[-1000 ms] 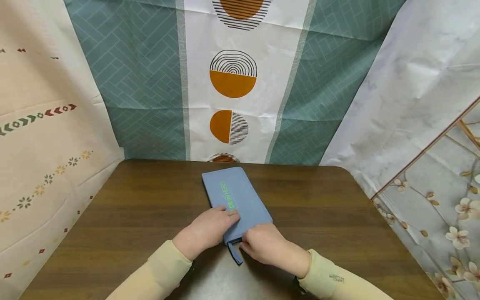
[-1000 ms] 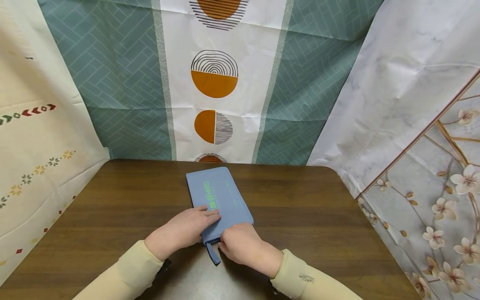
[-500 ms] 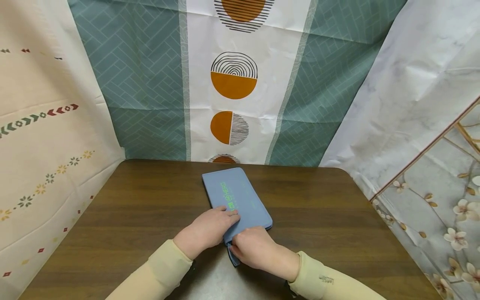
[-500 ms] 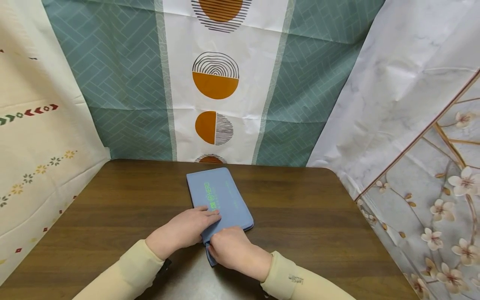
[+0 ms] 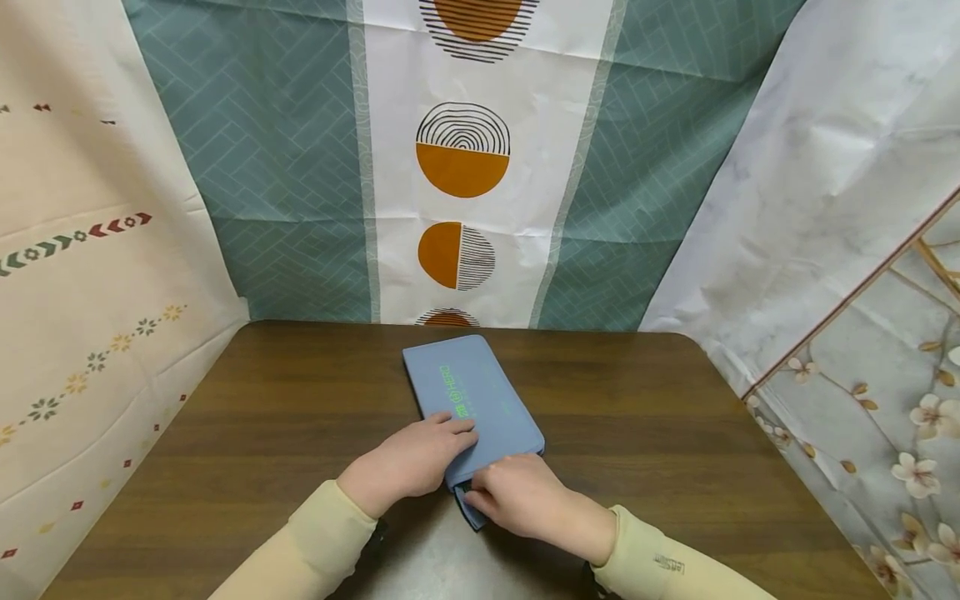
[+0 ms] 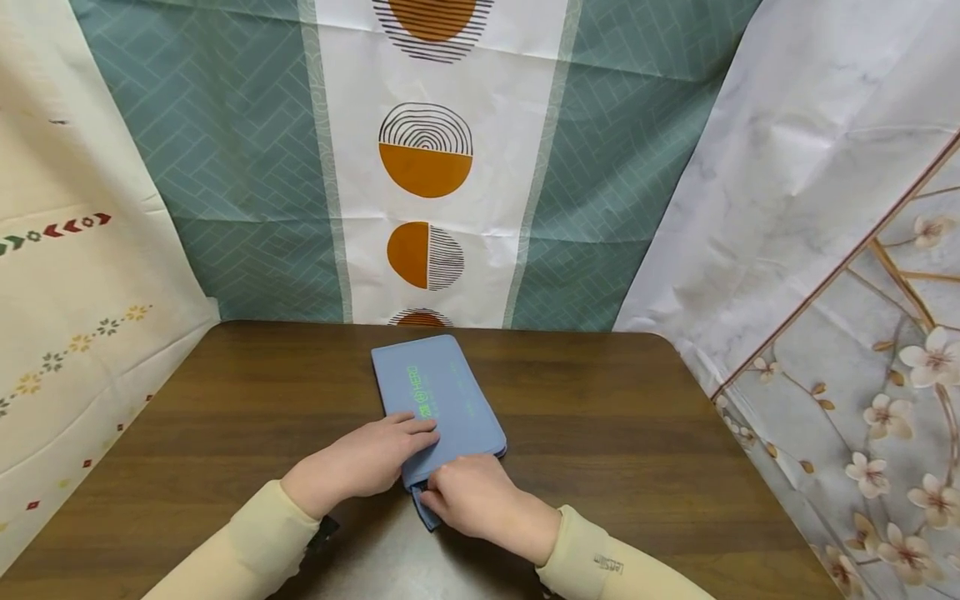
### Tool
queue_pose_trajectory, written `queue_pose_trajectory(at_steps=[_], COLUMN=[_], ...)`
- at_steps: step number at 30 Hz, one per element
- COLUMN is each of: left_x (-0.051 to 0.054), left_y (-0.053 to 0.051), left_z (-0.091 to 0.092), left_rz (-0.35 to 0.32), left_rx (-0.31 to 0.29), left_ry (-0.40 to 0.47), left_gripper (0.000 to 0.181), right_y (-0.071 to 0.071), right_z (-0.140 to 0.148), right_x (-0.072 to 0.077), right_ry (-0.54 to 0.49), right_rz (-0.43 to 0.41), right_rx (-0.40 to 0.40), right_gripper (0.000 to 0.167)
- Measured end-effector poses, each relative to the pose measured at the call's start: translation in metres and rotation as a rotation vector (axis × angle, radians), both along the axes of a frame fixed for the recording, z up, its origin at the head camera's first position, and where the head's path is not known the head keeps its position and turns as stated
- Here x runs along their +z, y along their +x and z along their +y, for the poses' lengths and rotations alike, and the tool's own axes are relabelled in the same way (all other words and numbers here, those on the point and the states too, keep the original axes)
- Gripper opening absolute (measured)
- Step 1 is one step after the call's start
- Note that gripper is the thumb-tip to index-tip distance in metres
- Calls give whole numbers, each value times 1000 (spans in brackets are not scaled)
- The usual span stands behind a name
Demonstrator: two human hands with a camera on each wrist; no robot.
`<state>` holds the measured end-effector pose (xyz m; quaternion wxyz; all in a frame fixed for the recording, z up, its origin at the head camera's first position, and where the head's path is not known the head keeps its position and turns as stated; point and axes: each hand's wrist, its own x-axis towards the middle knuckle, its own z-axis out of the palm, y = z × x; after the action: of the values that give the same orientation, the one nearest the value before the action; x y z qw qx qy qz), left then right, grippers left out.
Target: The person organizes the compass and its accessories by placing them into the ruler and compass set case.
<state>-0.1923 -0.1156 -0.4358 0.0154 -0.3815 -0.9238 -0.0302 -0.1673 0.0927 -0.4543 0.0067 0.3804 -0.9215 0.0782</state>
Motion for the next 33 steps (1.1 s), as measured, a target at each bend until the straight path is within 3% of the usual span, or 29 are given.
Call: queue_pose_trajectory(at_steps=[6, 15, 19, 22, 27, 33], left_x=[-1, -16, -17, -17, -18, -20], left_y=[0, 7, 9, 11, 8, 4], left_z=[4, 24, 32, 37, 49, 65], left_rz=[39, 212, 303, 357, 334, 285], left_rx=[26, 186, 216, 227, 264, 355], left_ry=[35, 81, 52, 49, 49, -36], left_gripper=[30, 53, 50, 51, 53, 52], right_y=[0, -4, -11, -16, -21, -25], right_z=[16, 48, 61, 69, 81, 92], right_x=[0, 4, 7, 10, 11, 9], right_ry=[-40, -99, -130, -144, -142, -155], right_rz=[14, -14, -34, 2, 89, 105], right_rx=[-1, -63, -117, -166, -278, -350], right_gripper=[26, 17, 20, 17, 11, 9])
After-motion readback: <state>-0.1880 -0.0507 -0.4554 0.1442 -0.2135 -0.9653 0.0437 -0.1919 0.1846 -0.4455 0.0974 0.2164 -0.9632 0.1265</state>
